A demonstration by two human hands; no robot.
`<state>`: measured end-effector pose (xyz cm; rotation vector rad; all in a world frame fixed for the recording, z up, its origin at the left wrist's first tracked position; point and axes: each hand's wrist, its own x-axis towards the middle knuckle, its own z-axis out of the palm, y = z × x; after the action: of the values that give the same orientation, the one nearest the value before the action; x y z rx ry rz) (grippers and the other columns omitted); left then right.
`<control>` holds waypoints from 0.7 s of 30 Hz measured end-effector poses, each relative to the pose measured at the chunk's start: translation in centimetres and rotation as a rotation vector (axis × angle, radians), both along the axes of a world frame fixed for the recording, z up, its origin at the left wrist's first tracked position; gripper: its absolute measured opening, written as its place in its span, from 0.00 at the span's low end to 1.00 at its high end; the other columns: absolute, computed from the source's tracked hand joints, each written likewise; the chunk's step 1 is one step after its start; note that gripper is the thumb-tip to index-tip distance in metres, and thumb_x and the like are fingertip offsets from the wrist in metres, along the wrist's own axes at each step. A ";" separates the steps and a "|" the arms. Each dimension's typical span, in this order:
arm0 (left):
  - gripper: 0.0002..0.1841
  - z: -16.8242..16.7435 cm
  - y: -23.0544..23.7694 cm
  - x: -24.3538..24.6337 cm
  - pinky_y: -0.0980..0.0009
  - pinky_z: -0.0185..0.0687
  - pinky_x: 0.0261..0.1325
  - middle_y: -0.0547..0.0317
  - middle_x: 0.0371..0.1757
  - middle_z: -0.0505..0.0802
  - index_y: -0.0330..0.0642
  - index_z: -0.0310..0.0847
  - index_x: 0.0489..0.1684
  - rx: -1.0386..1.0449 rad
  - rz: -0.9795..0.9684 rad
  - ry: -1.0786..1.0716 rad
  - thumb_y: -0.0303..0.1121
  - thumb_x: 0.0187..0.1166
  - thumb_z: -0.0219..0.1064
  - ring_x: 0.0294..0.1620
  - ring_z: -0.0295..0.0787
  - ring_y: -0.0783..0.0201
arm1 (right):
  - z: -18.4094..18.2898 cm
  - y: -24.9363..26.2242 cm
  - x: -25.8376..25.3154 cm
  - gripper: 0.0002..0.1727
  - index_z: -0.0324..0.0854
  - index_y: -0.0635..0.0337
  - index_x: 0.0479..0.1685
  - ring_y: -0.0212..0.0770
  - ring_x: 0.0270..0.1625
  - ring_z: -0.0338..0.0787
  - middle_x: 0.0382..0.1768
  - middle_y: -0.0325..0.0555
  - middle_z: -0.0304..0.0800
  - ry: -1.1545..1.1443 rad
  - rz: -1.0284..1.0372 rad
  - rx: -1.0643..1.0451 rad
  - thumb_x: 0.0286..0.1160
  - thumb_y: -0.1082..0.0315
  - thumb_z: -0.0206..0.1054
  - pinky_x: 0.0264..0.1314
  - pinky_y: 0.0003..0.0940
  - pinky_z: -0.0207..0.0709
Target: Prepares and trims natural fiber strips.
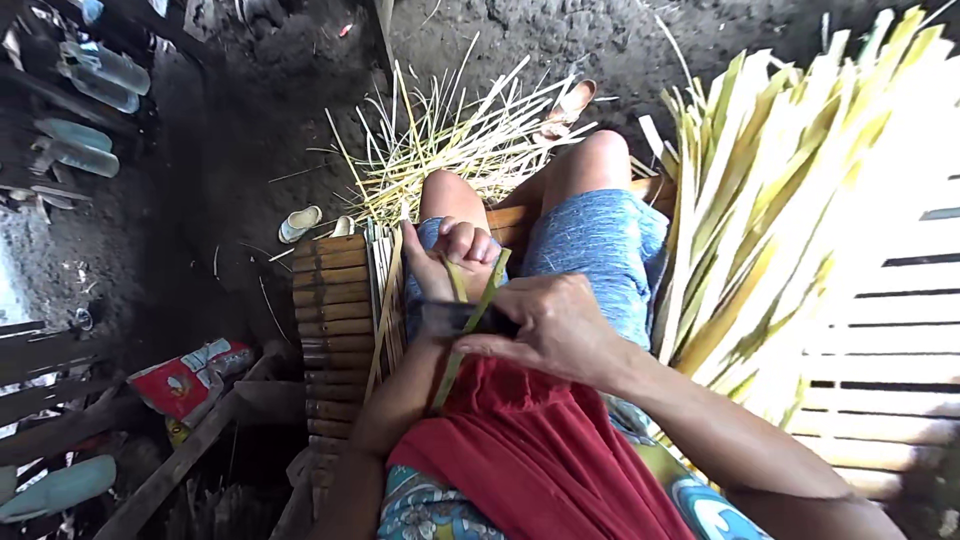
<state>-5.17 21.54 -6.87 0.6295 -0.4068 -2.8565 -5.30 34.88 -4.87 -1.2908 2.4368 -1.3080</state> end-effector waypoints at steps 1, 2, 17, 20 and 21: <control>0.41 -0.1 -0.3 -0.3 0.75 0.74 0.24 0.74 0.08 0.75 0.54 0.74 0.19 -0.037 -0.090 0.042 0.74 0.81 0.24 0.12 0.74 0.74 | -0.5 -0.3 0.3 0.33 0.76 0.55 0.12 0.38 0.13 0.73 0.10 0.38 0.70 0.056 -0.004 -0.026 0.71 0.35 0.65 0.15 0.36 0.59; 0.42 -0.2 -0.7 -0.6 0.73 0.79 0.32 0.73 0.12 0.79 0.52 0.81 0.24 -0.094 -0.229 0.133 0.73 0.82 0.28 0.17 0.79 0.72 | -1.0 -0.6 0.3 0.32 0.77 0.56 0.12 0.40 0.14 0.75 0.11 0.40 0.73 0.100 -0.020 -0.049 0.73 0.37 0.65 0.16 0.37 0.60; 0.26 0.1 -1.9 -0.4 0.61 0.84 0.66 0.64 0.43 0.94 0.57 0.82 0.32 -0.304 -0.443 0.082 0.51 0.92 0.36 0.57 0.91 0.61 | -2.0 -1.4 -0.5 0.28 0.84 0.58 0.17 0.44 0.19 0.84 0.14 0.44 0.82 0.146 -0.059 -0.149 0.74 0.42 0.67 0.20 0.42 0.73; 0.16 1.4 -0.6 0.9 0.73 0.83 0.57 0.67 0.45 0.91 0.55 0.79 0.40 -0.306 -0.384 0.023 0.43 0.90 0.44 0.51 0.88 0.71 | -1.3 -0.2 -3.5 0.30 0.83 0.64 0.24 0.50 0.21 0.84 0.18 0.51 0.82 0.086 -0.226 -0.114 0.76 0.42 0.67 0.21 0.48 0.70; 0.18 1.8 0.1 1.0 0.74 0.84 0.52 0.66 0.41 0.90 0.53 0.78 0.41 -0.275 -0.262 -0.119 0.41 0.92 0.39 0.46 0.89 0.71 | -1.2 0.1 -3.6 0.30 0.82 0.63 0.26 0.46 0.20 0.81 0.18 0.49 0.79 0.062 -0.230 -0.089 0.76 0.41 0.65 0.20 0.45 0.67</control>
<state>-4.16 21.59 -5.07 0.7422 -0.9464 -2.9286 -8.86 34.95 -6.07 -1.1114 2.6652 -1.4663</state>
